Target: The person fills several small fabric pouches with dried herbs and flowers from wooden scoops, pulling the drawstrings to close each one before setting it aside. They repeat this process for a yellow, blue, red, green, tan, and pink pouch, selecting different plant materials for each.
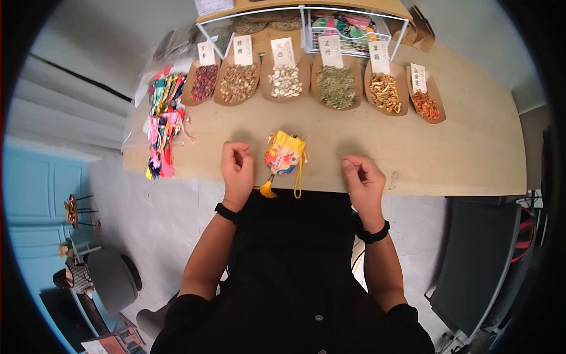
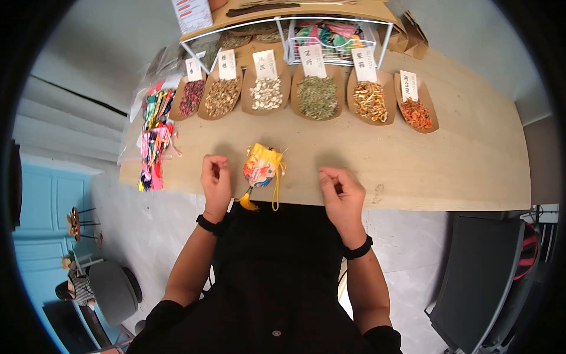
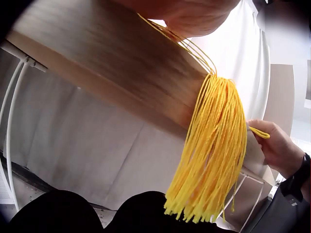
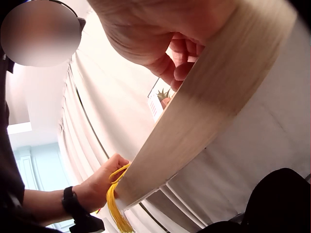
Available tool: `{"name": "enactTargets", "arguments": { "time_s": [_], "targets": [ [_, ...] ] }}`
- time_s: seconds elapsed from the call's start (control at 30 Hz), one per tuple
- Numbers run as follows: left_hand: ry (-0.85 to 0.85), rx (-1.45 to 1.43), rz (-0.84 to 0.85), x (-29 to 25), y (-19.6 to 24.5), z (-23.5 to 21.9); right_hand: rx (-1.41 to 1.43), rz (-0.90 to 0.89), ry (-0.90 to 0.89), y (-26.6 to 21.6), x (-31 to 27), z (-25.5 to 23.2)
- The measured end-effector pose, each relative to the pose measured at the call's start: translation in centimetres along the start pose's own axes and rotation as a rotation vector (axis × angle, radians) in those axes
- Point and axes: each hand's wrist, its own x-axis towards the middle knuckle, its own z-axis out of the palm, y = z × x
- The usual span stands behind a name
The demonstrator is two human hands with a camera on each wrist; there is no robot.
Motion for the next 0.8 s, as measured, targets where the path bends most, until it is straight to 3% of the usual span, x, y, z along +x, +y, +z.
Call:
{"name": "enactTargets", "arguments": {
  "time_s": [0.2,0.4,0.5,0.6,0.73,0.8],
  "targets": [
    [0.083,0.235,0.030,0.3,0.7,0.6,-0.055,0.025,-0.058,-0.8,0.7,-0.3],
    [0.068,0.251,0.023,0.3,-0.5,0.2,-0.042,0.100,-0.150,-2.2,1.7,-0.9],
    [-0.036,0.373,0.032,1.2,0.3,0.4,-0.027,0.108,-0.162,-2.2,1.9,-0.9],
    [-0.217,0.743,0.074,2.3,3.8,1.3,-0.029,0.080,-0.170,-1.6,1.9,-1.0],
    [-0.272,0.901,0.153,2.1,9.0,3.8,-0.047,0.108,-0.194,-1.8,2.2,-0.8],
    [-0.293,0.888,0.107,1.3,9.0,4.9,-0.064,0.137,-0.208,-2.0,2.4,-1.0]
  ]
}}
